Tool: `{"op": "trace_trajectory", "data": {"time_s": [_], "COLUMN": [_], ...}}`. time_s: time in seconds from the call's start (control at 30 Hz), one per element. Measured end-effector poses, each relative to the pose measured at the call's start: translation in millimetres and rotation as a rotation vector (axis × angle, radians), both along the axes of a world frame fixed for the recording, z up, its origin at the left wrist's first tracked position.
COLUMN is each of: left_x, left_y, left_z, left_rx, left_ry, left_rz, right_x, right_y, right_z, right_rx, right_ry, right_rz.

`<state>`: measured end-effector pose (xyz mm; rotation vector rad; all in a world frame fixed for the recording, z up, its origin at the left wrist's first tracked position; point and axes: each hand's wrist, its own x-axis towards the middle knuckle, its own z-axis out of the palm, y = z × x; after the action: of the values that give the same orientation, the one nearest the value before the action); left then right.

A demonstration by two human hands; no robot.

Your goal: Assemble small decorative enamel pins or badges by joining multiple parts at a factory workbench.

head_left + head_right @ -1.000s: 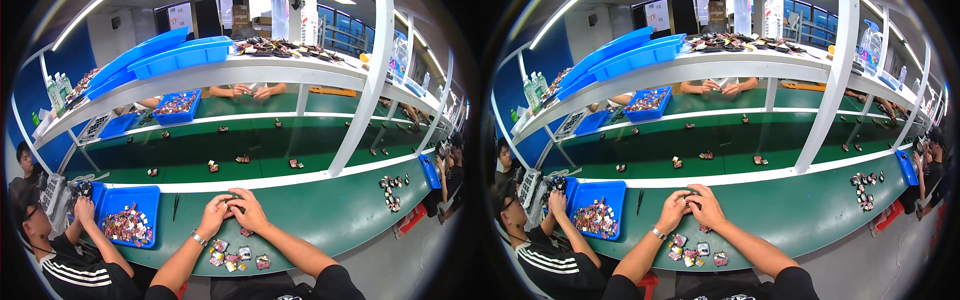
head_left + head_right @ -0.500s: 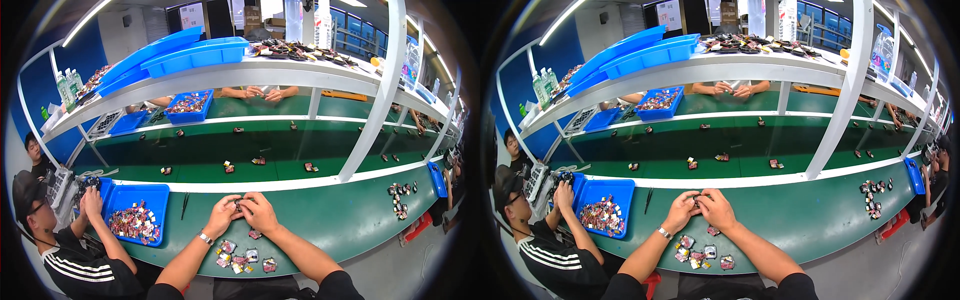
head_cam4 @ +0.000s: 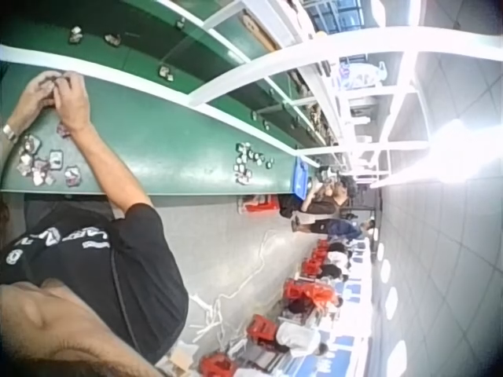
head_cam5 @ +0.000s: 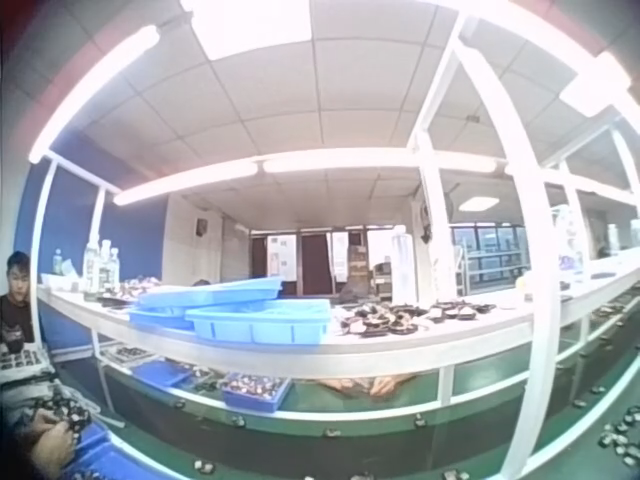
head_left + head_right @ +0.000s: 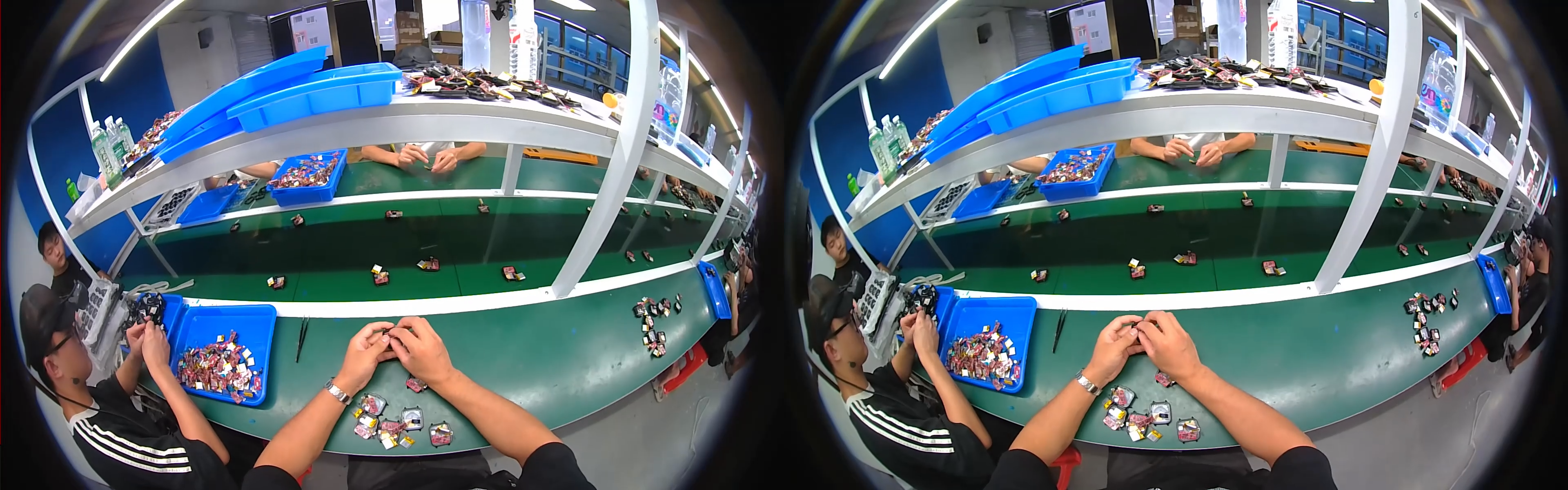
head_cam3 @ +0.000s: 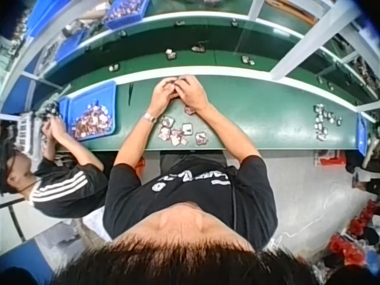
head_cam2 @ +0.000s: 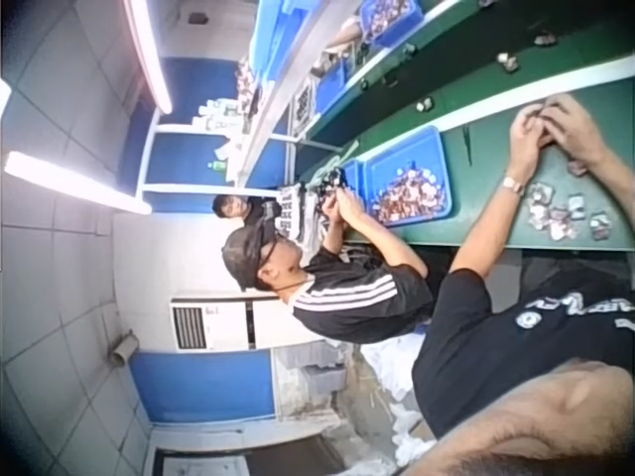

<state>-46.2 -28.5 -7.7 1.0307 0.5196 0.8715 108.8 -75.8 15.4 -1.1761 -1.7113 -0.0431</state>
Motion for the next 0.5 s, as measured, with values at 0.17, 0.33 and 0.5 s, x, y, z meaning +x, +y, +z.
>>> {"op": "trace_trajectory", "data": {"time_s": [0.17, 0.33, 0.5], "left_x": [0.4, 9.0, 6.9], "left_y": [0.9, -4.6, -4.3], "left_z": [-8.8, -9.4, -11.8], "left_rx": [0.054, 0.165, 0.288], "left_ry": [0.097, 0.190, 0.198], "left_rz": [0.086, 0.151, 0.161], "right_x": [-0.3, -0.1, -4.4], "right_y": [-0.7, 2.3, -0.3], "right_z": [1.3, -5.1, -4.9], "right_rx": [-0.177, -0.249, -0.233], "right_ry": [0.310, 0.397, 0.417], "right_rz": [0.173, 0.061, 0.064]}}
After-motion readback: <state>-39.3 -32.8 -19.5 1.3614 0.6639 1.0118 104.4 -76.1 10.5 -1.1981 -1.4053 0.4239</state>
